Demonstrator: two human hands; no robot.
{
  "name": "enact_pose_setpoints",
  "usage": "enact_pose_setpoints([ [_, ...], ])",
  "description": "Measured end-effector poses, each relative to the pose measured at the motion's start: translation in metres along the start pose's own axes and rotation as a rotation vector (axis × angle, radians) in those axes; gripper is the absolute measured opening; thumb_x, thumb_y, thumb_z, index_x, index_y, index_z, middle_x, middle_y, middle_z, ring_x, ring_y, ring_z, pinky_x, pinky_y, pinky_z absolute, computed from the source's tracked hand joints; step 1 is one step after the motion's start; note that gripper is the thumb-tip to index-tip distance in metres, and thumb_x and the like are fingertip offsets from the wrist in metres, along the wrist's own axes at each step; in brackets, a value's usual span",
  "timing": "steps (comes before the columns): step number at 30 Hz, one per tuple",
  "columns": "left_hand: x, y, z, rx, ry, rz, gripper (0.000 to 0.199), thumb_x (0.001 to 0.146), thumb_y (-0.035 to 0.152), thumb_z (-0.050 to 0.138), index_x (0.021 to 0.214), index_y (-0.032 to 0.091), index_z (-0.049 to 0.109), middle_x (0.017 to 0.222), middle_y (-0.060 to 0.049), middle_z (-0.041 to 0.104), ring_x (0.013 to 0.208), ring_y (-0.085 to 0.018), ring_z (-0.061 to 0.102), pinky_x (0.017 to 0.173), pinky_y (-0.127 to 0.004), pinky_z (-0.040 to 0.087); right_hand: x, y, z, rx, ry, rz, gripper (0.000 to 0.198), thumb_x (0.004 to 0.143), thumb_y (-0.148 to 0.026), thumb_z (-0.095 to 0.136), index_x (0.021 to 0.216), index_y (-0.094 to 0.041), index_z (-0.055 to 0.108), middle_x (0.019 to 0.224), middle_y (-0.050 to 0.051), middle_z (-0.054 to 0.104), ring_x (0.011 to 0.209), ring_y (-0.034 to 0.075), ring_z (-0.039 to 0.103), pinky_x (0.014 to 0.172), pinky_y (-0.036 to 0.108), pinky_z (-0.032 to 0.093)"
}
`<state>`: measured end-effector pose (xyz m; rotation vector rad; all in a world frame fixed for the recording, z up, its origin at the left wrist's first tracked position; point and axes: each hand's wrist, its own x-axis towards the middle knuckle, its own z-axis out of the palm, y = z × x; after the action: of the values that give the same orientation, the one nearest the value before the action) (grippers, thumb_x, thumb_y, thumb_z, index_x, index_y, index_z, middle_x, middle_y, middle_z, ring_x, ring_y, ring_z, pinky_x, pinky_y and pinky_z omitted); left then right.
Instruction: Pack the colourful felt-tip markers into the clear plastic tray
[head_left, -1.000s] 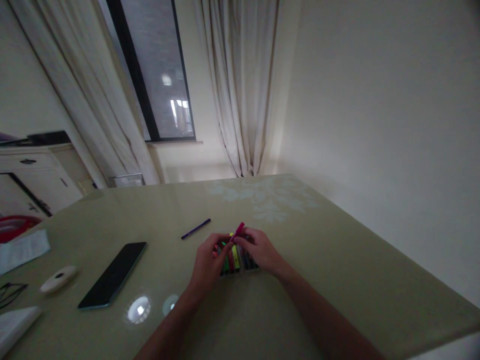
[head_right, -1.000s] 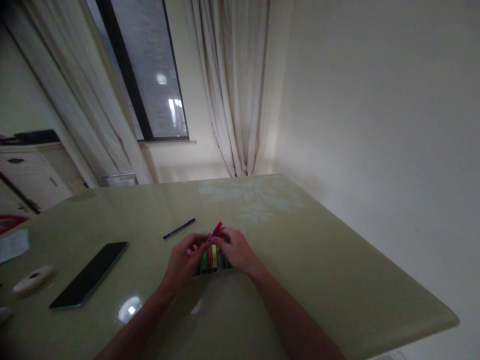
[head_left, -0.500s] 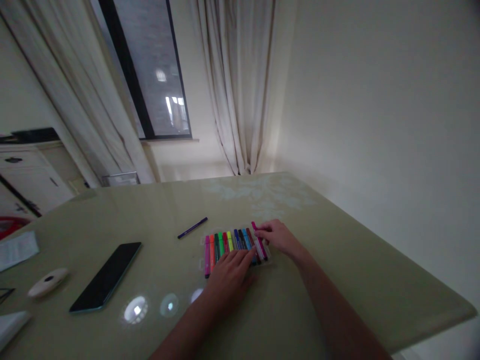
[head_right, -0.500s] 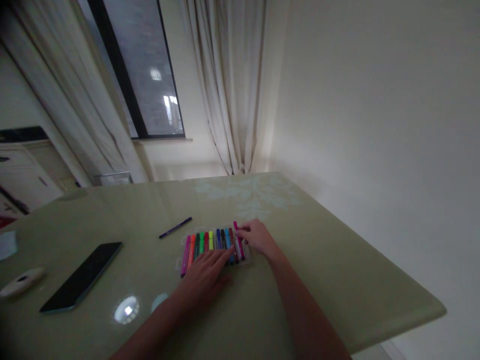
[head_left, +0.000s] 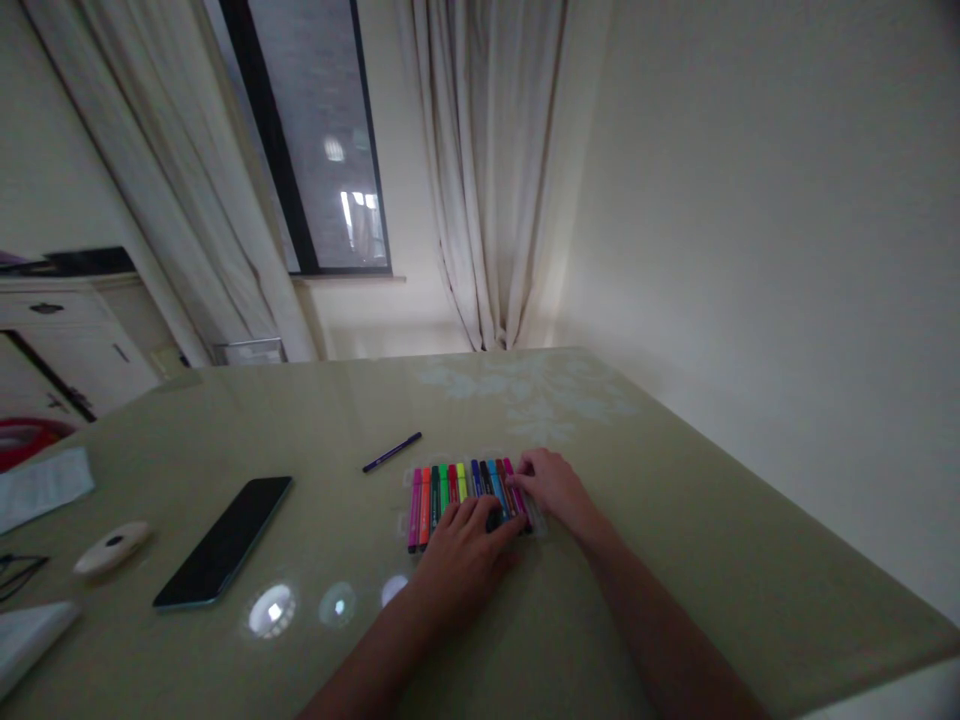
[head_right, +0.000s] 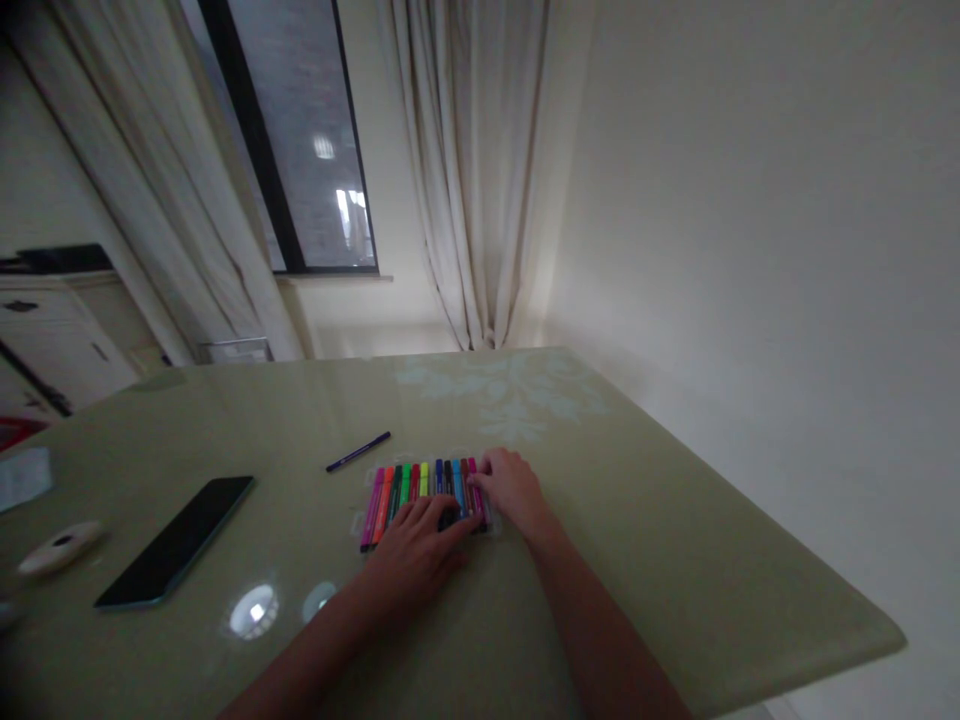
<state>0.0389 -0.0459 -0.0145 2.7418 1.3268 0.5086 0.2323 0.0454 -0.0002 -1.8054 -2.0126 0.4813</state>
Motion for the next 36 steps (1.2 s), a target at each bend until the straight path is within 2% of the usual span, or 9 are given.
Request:
enact_pose_setpoints([
  [6,0.007,-0.022,-0.014,-0.196,0.07,-0.045,0.042,0.103,0.035,0.049,0.144,0.031,0.056,0.129,-0.007,0.066,0.117,-0.024,0.062,0.104,-0.043,0.05,0.001,0.002,-0.003,0.044,0.002,-0.021,0.016,0.085,-0.03,0.075,0.073,-0.019,0.075,0.075,0.006,0.074,0.071,0.018,0.065,0.061,0.026,0.038],
  [10,0.001,-0.077,-0.026,-0.052,0.351,-0.483,0.043,0.103,0.024,0.035,0.136,0.02,0.063,0.136,-0.012,0.065,0.126,-0.027,0.058,0.11,-0.047,0.045,0.002,0.002,-0.007,0.087,0.091,-0.055,0.024,0.092,-0.033,0.065,0.077,-0.017,0.076,0.08,0.008,0.075,0.074,0.02,0.066,0.064,0.027,0.04],
  [13,-0.015,-0.117,-0.033,0.162,0.291,-0.785,0.044,0.099,0.024,0.039,0.137,0.016,0.061,0.141,-0.017,0.062,0.129,-0.037,0.055,0.103,-0.056,0.046,0.001,-0.003,-0.005,0.103,0.114,-0.081,0.023,0.092,-0.034,0.066,0.078,-0.018,0.075,0.079,0.007,0.075,0.073,0.019,0.065,0.064,0.027,0.039],
  [15,-0.023,-0.132,-0.038,0.187,0.231,-0.856,0.037,0.099,0.03,0.042,0.121,0.017,0.07,0.126,-0.017,0.069,0.118,-0.038,0.06,0.096,-0.054,0.049,-0.001,-0.009,-0.004,0.124,0.103,-0.111,0.023,0.091,-0.034,0.067,0.077,-0.018,0.074,0.076,0.006,0.075,0.07,0.018,0.064,0.063,0.027,0.039],
  [18,-0.022,-0.131,-0.045,0.12,0.309,-0.791,0.032,0.099,0.031,0.044,0.102,0.02,0.074,0.108,-0.014,0.073,0.104,-0.032,0.066,0.093,-0.046,0.05,-0.006,-0.02,-0.002,0.204,0.09,-0.155,0.024,0.092,-0.034,0.066,0.077,-0.018,0.074,0.074,0.005,0.074,0.069,0.017,0.064,0.064,0.027,0.04],
  [22,-0.002,-0.091,-0.042,-0.26,0.491,-0.559,0.028,0.099,0.035,0.047,0.102,0.019,0.071,0.102,-0.009,0.072,0.091,-0.024,0.068,0.085,-0.038,0.054,-0.012,-0.036,0.004,0.509,0.019,-0.224,0.03,0.094,-0.042,0.061,0.087,-0.017,0.075,0.082,0.005,0.075,0.074,0.018,0.066,0.069,0.027,0.045],
  [25,0.01,-0.055,-0.03,-0.427,0.42,-0.353,0.023,0.098,0.036,0.053,0.102,0.022,0.07,0.098,-0.006,0.073,0.093,-0.023,0.067,0.086,-0.037,0.054,-0.013,-0.044,0.008,0.811,-0.027,-0.192,0.038,0.091,-0.051,0.061,0.096,-0.016,0.074,0.084,0.006,0.074,0.071,0.017,0.066,0.064,0.027,0.048],
  [29,0.01,-0.029,-0.016,-0.425,0.33,-0.257,0.024,0.099,0.034,0.055,0.116,0.022,0.067,0.106,-0.007,0.073,0.096,-0.023,0.067,0.086,-0.038,0.055,-0.009,-0.038,-0.002,1.032,-0.018,-0.089,0.046,0.084,-0.056,0.067,0.103,-0.015,0.074,0.086,0.007,0.075,0.071,0.017,0.067,0.06,0.025,0.048],
  [36,0.0,-0.015,-0.006,-0.044,0.031,-0.006,0.056,0.097,0.039,0.062,0.15,0.032,0.048,0.156,-0.006,0.051,0.14,-0.032,0.048,0.115,-0.056,0.039,0.001,0.012,-0.035,0.685,-0.165,0.015,0.027,0.082,-0.04,0.074,0.083,-0.014,0.076,0.069,0.003,0.072,0.06,0.013,0.065,0.054,0.021,0.048],
])
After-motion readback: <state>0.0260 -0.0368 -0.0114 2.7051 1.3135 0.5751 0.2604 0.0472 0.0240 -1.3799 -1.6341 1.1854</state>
